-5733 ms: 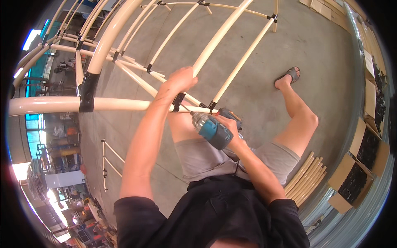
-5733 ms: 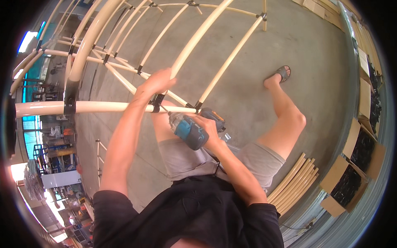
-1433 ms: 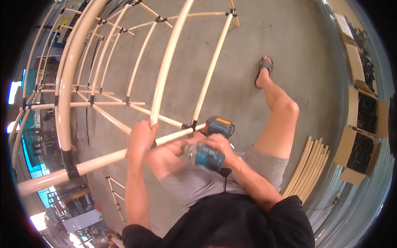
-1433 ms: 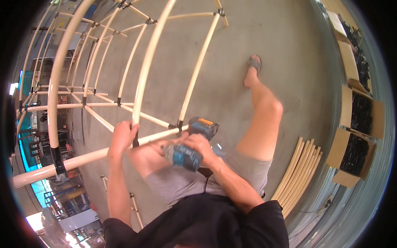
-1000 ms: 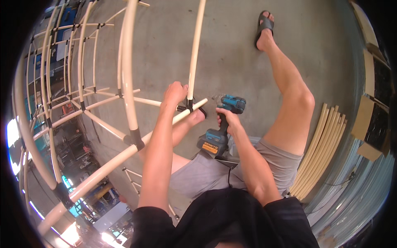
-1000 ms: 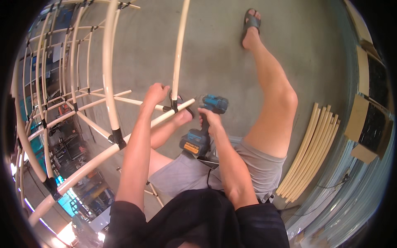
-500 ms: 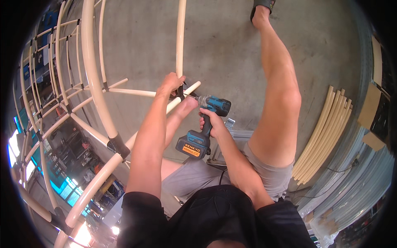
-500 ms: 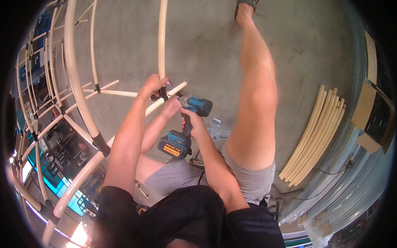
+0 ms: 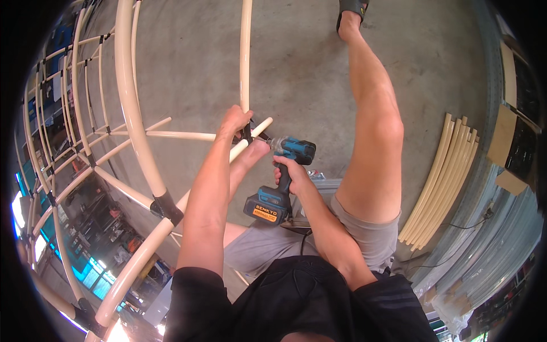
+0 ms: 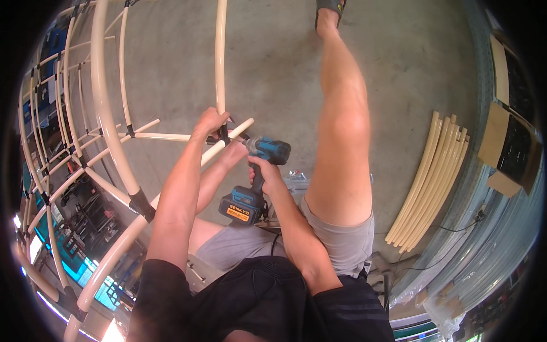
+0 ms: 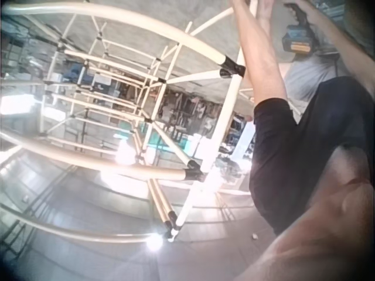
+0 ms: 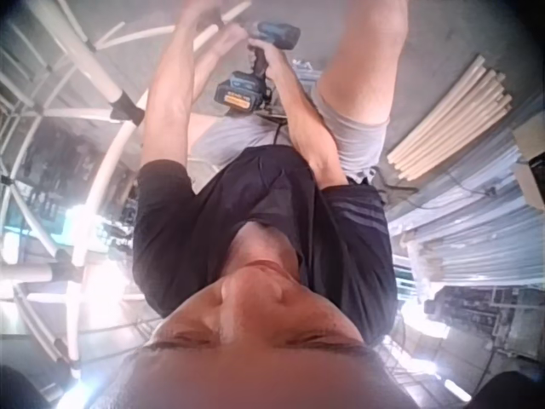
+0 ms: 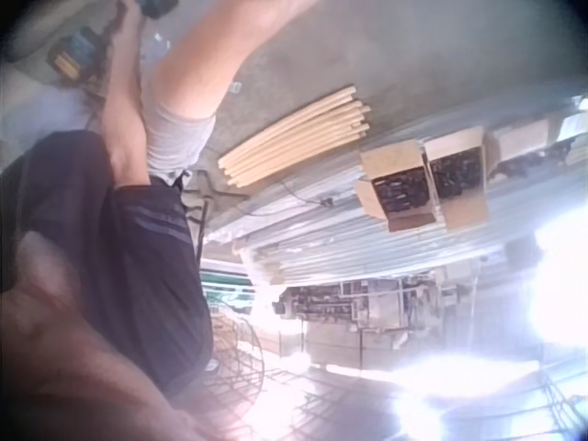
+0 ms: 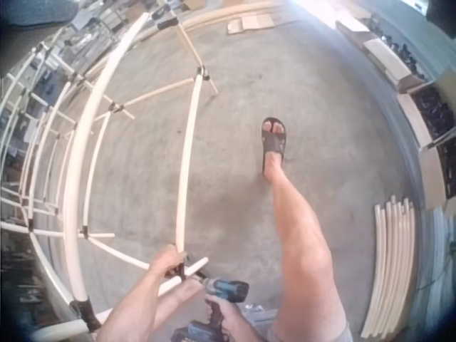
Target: The person is assembling a large rack structure made of pipes and connectors. They fit vertical and horizontal pipes into plastic joints and use a cordless drill to secure them with screws at multiple intersection points.
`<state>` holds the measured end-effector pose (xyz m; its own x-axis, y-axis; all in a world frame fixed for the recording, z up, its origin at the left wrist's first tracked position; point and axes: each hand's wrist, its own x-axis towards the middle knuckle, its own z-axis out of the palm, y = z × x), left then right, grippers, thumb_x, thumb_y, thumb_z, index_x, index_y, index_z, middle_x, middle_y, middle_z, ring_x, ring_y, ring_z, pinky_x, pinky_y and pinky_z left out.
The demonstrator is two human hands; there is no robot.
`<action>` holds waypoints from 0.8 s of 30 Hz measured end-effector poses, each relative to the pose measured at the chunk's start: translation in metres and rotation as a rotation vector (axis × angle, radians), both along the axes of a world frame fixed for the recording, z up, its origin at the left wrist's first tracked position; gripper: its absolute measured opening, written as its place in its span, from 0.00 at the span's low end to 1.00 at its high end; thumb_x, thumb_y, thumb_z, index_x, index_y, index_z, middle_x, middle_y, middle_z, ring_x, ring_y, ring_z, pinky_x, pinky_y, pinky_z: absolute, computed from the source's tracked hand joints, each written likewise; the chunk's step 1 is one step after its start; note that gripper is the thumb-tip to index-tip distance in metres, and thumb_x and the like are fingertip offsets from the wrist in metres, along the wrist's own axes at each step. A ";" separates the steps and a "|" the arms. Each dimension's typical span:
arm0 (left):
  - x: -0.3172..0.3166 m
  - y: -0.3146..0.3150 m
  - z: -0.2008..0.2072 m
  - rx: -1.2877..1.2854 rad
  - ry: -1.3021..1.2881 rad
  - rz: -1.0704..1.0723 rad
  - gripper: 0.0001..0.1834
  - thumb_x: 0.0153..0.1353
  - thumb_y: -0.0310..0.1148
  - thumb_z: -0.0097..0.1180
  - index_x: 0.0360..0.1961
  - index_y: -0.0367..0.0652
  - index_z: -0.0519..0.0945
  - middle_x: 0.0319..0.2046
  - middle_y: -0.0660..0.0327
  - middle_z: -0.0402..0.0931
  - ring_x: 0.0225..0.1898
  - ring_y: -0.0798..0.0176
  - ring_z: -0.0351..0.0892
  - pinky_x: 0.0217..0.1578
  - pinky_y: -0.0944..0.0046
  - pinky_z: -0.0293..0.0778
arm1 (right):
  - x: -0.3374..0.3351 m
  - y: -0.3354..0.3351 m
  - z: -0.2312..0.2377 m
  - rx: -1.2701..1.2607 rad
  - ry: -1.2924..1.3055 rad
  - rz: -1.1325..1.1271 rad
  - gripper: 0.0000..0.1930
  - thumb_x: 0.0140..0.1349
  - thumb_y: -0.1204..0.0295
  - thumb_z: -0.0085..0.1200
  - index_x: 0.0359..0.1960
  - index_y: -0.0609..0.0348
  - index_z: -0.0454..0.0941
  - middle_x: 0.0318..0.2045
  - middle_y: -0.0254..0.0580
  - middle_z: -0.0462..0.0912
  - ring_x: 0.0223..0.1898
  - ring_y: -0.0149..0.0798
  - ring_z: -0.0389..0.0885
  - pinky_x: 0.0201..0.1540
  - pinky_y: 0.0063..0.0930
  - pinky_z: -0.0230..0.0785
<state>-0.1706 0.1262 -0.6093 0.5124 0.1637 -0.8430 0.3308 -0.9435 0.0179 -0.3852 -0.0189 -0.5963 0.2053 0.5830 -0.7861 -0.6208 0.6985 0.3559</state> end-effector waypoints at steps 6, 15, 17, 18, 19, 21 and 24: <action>0.000 -0.005 0.004 -0.008 -0.023 -0.014 0.24 0.62 0.42 0.58 0.37 0.23 0.80 0.25 0.46 0.82 0.20 0.50 0.84 0.19 0.55 0.81 | 0.003 -0.004 0.001 -0.004 -0.019 -0.024 0.11 0.61 0.64 0.62 0.35 0.56 0.74 0.18 0.30 0.73 0.17 0.27 0.70 0.23 0.25 0.64; 0.011 -0.004 0.007 0.049 0.001 -0.054 0.21 0.61 0.43 0.58 0.38 0.29 0.81 0.27 0.48 0.82 0.23 0.52 0.84 0.21 0.56 0.81 | 0.008 -0.012 -0.012 0.061 -0.076 0.038 0.11 0.61 0.65 0.62 0.35 0.57 0.74 0.18 0.30 0.72 0.17 0.25 0.69 0.22 0.24 0.65; 0.034 -0.014 0.012 0.053 0.023 -0.100 0.21 0.61 0.43 0.58 0.41 0.32 0.80 0.29 0.49 0.83 0.24 0.52 0.84 0.22 0.55 0.80 | 0.009 -0.016 -0.022 0.068 -0.113 0.067 0.11 0.61 0.66 0.62 0.35 0.56 0.74 0.18 0.29 0.72 0.17 0.25 0.69 0.22 0.24 0.65; 0.038 -0.020 0.013 0.020 -0.037 -0.083 0.22 0.61 0.44 0.57 0.42 0.32 0.80 0.31 0.48 0.83 0.26 0.51 0.84 0.25 0.53 0.81 | 0.011 -0.019 -0.026 0.059 -0.137 0.085 0.10 0.61 0.66 0.62 0.35 0.56 0.74 0.17 0.29 0.72 0.17 0.25 0.69 0.22 0.24 0.65; 0.037 -0.026 0.013 -0.011 -0.093 -0.061 0.23 0.61 0.45 0.57 0.44 0.32 0.79 0.32 0.47 0.83 0.27 0.49 0.85 0.28 0.52 0.81 | 0.014 -0.022 -0.024 0.052 -0.158 0.107 0.10 0.61 0.66 0.62 0.35 0.56 0.74 0.17 0.29 0.72 0.17 0.25 0.69 0.22 0.24 0.65; 0.032 -0.024 0.006 -0.042 -0.174 -0.038 0.24 0.62 0.46 0.56 0.46 0.33 0.77 0.35 0.44 0.83 0.31 0.46 0.85 0.35 0.49 0.80 | 0.020 -0.028 -0.023 0.008 -0.176 0.149 0.10 0.61 0.67 0.63 0.34 0.55 0.74 0.17 0.29 0.72 0.17 0.25 0.69 0.22 0.24 0.64; 0.017 -0.005 -0.009 -0.044 -0.231 -0.014 0.24 0.63 0.47 0.54 0.47 0.34 0.76 0.37 0.40 0.82 0.39 0.40 0.83 0.44 0.46 0.77 | 0.024 -0.029 -0.016 -0.069 -0.200 0.220 0.09 0.61 0.67 0.64 0.32 0.53 0.74 0.17 0.29 0.73 0.17 0.26 0.70 0.22 0.25 0.64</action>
